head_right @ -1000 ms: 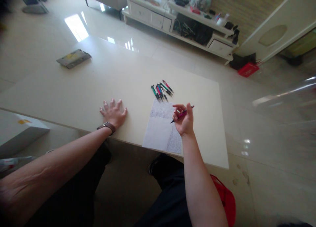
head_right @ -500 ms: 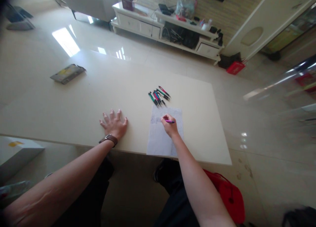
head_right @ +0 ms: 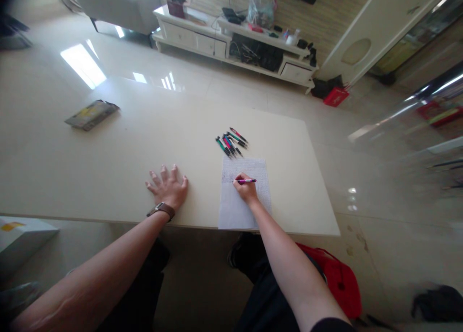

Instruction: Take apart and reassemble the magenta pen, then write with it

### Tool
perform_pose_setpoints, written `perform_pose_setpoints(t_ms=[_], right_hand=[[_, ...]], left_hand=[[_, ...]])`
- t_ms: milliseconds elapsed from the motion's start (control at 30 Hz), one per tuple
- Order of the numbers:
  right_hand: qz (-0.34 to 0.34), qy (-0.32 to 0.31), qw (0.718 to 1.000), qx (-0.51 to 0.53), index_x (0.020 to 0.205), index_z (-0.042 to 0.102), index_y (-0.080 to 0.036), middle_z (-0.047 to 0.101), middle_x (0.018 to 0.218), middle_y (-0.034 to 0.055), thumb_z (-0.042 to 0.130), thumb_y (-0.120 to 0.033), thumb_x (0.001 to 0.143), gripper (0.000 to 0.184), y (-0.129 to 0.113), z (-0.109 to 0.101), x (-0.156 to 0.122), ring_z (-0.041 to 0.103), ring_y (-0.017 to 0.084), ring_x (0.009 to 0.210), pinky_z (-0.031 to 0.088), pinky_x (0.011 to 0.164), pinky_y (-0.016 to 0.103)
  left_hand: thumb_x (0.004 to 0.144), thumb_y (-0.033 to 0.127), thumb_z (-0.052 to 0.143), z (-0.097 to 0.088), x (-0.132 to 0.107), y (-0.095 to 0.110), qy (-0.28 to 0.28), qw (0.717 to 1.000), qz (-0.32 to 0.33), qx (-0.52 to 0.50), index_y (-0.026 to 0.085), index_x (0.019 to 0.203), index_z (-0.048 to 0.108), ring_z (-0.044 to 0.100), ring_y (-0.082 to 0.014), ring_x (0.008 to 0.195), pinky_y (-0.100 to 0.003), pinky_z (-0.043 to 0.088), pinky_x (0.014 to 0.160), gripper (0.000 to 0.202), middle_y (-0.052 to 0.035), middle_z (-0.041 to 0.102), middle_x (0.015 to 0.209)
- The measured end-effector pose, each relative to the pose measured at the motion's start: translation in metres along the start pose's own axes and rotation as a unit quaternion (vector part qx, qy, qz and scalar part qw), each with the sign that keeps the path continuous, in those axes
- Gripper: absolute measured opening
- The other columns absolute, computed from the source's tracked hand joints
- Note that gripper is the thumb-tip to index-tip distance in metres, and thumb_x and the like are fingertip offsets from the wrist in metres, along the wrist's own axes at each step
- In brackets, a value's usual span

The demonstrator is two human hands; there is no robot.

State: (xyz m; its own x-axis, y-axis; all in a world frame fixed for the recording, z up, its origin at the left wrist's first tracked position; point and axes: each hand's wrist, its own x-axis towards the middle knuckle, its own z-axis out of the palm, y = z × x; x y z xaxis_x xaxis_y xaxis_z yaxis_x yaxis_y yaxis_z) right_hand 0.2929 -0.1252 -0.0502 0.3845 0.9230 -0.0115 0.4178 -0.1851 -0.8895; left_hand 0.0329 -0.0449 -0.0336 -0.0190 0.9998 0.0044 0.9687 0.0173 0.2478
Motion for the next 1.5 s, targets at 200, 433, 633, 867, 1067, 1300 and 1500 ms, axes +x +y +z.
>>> perform_pose_setpoints(t_ms=[200,433,633,867,1067,1300,1500], right_hand=[[-0.01,0.013,1.0,-0.012,0.067,0.052,-0.022,0.052,0.058,-0.0036,0.057,-0.033,0.076,0.015,-0.001,0.001,0.001,0.052,0.014,0.057,0.039,0.054,0.024],[-0.007,0.016,1.0,0.0,0.067,0.054,-0.021,0.053,0.059,-0.0037,0.059,-0.031,0.075,0.014,-0.001,0.003,0.002,0.05,0.013,0.056,0.037,0.053,0.024],[0.03,0.06,0.996,0.05,0.073,0.055,-0.021,0.056,0.061,-0.0025,0.052,-0.043,0.084,0.025,-0.007,0.001,0.006,0.05,0.013,0.05,0.039,0.049,0.025],[-0.065,0.172,0.976,0.115,0.09,0.066,-0.019,0.065,0.09,0.0047,0.056,-0.041,0.086,0.024,-0.044,-0.022,0.022,0.06,0.015,0.078,0.049,0.071,0.029],[-0.034,0.128,0.962,0.239,0.091,0.066,-0.019,0.048,0.058,-0.004,0.051,-0.06,0.088,0.044,-0.066,-0.038,0.023,0.039,0.01,0.049,0.029,0.048,0.024],[0.002,0.133,0.976,0.172,0.048,0.051,-0.02,0.037,0.047,-0.0024,0.049,-0.06,0.087,0.057,-0.072,-0.029,0.033,0.035,0.011,0.049,0.031,0.05,0.026],[-0.009,0.119,0.993,0.012,0.084,0.059,-0.021,0.054,0.064,-0.002,0.048,-0.048,0.092,0.03,-0.068,-0.003,0.033,0.05,0.015,0.056,0.041,0.055,0.026]], left_hand=[[0.094,0.049,0.039,0.0,-0.001,0.0,-0.004,1.0,-0.002,0.005,0.024,0.152,0.036,0.009,-0.0432,0.15,-0.068,0.013,0.117,0.063,-0.0127,0.023,0.163],[0.093,0.048,0.038,0.0,-0.001,0.0,0.003,1.0,0.0,-0.011,0.022,0.151,0.038,0.009,-0.0442,0.15,-0.069,0.013,0.116,0.064,-0.0136,0.025,0.162],[0.093,0.049,0.038,0.001,0.0,-0.001,0.0,1.0,0.001,-0.007,0.023,0.152,0.037,0.009,-0.0437,0.15,-0.069,0.013,0.116,0.064,-0.0136,0.024,0.163],[0.093,0.049,0.038,0.005,0.001,-0.003,0.008,1.0,0.005,0.007,0.025,0.151,0.038,0.011,-0.0435,0.15,-0.069,0.015,0.116,0.062,-0.0135,0.027,0.162],[0.097,0.045,0.032,0.002,0.003,-0.001,-0.011,0.999,0.009,0.036,0.018,0.154,0.033,0.007,-0.048,0.149,-0.073,0.014,0.113,0.063,-0.0182,0.021,0.163],[0.091,0.03,0.05,-0.036,-0.037,0.027,-0.195,0.901,0.384,-0.051,0.026,0.139,0.053,0.036,-0.0256,0.143,-0.046,0.032,0.117,0.048,-0.0084,0.04,0.156],[0.089,0.033,0.057,-0.021,-0.077,0.063,-0.267,0.823,0.499,-0.049,0.029,0.137,0.054,0.037,-0.0282,0.143,-0.06,0.022,0.12,0.049,-0.0083,0.045,0.152]])
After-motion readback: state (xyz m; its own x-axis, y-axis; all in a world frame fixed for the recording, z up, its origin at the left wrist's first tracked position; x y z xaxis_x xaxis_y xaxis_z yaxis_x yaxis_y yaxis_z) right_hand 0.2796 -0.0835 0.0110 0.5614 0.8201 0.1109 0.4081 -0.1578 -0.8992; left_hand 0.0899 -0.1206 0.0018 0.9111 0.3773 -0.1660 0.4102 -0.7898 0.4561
